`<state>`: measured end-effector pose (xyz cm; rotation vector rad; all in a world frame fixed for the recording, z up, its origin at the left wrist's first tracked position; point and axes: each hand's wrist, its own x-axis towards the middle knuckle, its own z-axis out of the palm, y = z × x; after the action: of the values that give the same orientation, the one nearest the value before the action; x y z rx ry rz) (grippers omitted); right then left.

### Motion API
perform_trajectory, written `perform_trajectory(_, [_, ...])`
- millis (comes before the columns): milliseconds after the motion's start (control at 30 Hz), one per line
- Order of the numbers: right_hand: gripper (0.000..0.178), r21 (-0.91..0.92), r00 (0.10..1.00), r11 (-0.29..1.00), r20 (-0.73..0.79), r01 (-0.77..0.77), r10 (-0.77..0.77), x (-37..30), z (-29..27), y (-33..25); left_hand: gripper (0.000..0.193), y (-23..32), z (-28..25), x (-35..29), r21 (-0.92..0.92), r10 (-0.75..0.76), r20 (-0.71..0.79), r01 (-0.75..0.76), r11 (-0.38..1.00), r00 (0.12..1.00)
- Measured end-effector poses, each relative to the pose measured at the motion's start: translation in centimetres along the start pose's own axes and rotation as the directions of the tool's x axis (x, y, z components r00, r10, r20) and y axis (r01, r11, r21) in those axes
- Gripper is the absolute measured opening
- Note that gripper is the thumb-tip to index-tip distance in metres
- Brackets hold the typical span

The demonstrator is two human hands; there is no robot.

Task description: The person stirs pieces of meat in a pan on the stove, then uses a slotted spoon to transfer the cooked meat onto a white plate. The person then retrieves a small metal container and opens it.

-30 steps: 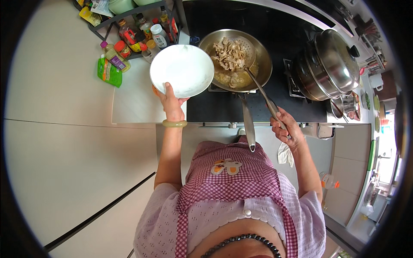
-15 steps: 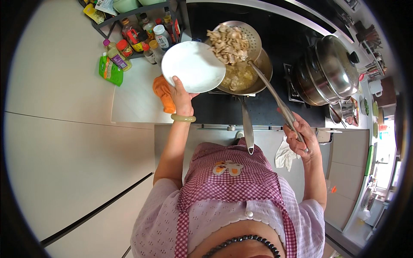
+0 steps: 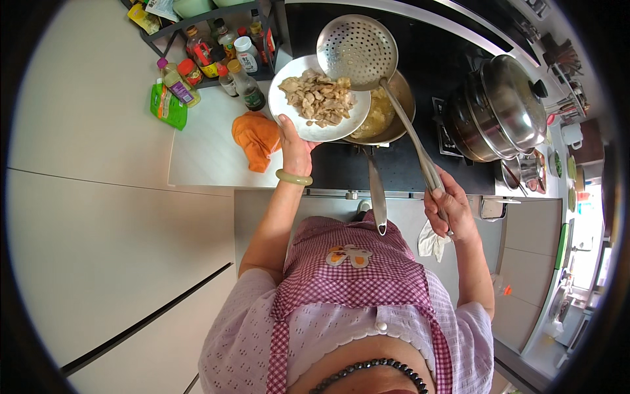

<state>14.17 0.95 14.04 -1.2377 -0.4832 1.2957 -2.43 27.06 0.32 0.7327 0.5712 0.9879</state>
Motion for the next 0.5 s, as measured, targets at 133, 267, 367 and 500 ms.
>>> perform_trajectory(133, [0.056, 0.388, 0.995, 0.920, 0.092, -0.059, 0.025, 0.2, -0.4, -0.1, 0.071, -0.2, -0.1, -0.3, 0.003, 0.016, -0.015, -0.016, 1.000, 1.000])
perform_trajectory(267, [0.057, 0.512, 0.996, 0.856, 0.090, -0.069, 0.026, 0.5, -1.1, -0.4, 0.072, -0.1, -0.3, -0.5, -0.002, 0.014, -0.016, -0.014, 1.000, 1.000])
perform_trajectory(367, [0.054, 0.649, 0.989, 0.752, 0.148, -0.112, 0.020, 2.0, -3.4, -0.5, 0.072, 0.1, -0.8, -0.9, -0.041, 0.018, -0.017, -0.019, 0.999, 1.000])
perform_trajectory(500, [0.050, 0.410, 0.997, 0.910, -0.010, -0.068, 0.078, 5.0, -6.8, -0.1, 0.071, 0.4, -1.7, -1.3, -0.030, 0.021, -0.024, -0.021, 0.999, 1.000])
